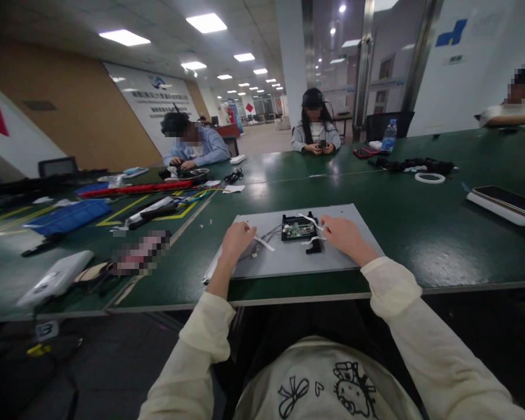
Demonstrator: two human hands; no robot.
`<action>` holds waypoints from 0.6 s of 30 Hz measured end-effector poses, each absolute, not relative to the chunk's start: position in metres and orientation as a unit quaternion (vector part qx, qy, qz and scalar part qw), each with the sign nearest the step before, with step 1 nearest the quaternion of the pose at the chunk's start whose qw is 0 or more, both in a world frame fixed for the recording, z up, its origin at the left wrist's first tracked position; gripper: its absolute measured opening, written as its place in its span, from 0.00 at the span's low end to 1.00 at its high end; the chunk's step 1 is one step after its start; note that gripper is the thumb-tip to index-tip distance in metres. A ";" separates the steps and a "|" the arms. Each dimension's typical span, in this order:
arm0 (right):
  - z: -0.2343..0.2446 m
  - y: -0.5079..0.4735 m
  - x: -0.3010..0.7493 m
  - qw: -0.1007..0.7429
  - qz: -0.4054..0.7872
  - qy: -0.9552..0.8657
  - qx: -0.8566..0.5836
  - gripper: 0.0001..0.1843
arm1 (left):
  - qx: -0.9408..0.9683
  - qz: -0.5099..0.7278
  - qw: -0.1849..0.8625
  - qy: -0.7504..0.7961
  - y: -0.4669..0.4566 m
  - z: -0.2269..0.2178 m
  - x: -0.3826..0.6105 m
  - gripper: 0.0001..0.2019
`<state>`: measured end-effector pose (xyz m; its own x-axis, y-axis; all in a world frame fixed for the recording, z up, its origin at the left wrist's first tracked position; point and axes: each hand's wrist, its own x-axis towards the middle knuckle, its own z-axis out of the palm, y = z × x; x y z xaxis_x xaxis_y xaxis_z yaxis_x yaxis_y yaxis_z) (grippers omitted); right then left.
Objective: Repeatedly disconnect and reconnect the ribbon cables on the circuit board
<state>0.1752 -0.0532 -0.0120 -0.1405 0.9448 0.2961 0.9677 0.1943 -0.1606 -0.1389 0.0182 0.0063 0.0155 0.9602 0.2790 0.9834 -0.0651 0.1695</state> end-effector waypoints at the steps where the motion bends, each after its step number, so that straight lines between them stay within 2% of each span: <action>1: -0.013 -0.053 0.175 0.168 -0.033 -0.756 -0.632 0.13 | -0.712 -0.154 0.029 -0.685 0.019 0.004 -0.139 0.16; 11: -0.014 -0.053 0.175 0.171 -0.016 -0.763 -0.623 0.15 | -0.710 -0.153 -0.029 -0.687 0.023 -0.004 -0.137 0.10; 18: -0.011 -0.055 0.172 0.167 -0.018 -0.764 -0.622 0.16 | -0.719 -0.141 -0.030 -0.680 0.022 -0.002 -0.138 0.16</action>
<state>0.1722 -0.0553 -0.0106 -0.1694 0.9454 0.2783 0.9577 0.2245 -0.1798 -0.1380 0.0219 -0.0016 0.0363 0.9862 0.1616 0.9691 -0.0742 0.2352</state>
